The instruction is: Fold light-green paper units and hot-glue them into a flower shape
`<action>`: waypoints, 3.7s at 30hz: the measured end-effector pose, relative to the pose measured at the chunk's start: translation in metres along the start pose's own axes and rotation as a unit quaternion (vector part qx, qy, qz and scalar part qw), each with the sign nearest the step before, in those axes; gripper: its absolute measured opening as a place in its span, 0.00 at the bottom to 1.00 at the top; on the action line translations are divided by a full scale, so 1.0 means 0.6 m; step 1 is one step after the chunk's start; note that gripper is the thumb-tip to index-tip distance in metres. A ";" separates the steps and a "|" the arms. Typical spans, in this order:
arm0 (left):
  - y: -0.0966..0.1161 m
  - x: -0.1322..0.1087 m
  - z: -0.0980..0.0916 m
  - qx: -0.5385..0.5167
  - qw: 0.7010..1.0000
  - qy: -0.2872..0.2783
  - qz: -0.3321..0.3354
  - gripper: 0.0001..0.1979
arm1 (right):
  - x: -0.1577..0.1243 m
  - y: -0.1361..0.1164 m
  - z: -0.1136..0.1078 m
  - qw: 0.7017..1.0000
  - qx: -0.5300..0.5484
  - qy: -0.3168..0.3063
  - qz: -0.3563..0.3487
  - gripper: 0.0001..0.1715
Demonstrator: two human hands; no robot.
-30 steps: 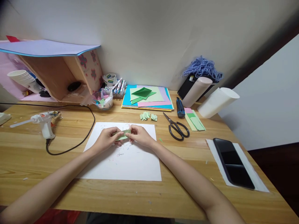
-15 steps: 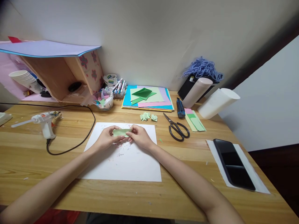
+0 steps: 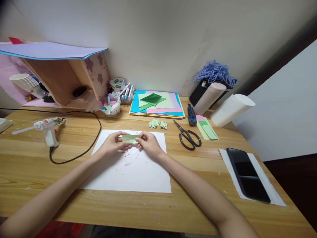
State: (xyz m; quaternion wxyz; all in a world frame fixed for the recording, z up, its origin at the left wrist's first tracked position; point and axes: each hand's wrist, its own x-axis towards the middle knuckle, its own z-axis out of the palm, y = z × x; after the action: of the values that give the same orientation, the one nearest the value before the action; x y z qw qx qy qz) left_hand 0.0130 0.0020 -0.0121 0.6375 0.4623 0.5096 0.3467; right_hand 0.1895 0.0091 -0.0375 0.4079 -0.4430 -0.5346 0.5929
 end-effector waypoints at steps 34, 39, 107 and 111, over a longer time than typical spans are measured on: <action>0.002 0.007 -0.012 0.090 0.988 0.044 0.116 0.22 | 0.001 -0.005 -0.010 0.999 -0.017 0.046 -0.003 0.10; -0.002 0.012 -0.018 0.082 0.988 0.044 0.121 0.22 | 0.006 -0.011 -0.018 0.993 -0.014 0.111 -0.035 0.11; 0.002 -0.010 0.009 0.006 0.995 -0.089 0.046 0.23 | -0.015 -0.010 -0.001 0.991 -0.054 0.041 -0.117 0.14; 0.002 -0.011 0.008 0.117 0.987 -0.032 0.104 0.17 | -0.018 -0.011 0.001 0.987 -0.072 0.043 -0.136 0.12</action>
State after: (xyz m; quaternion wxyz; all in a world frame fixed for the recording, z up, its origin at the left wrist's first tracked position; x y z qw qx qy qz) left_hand 0.0163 -0.0048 -0.0083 0.5552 0.5954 0.4751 0.3340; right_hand 0.1918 -0.0007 -0.0301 0.4748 -0.4192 -0.6131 0.4722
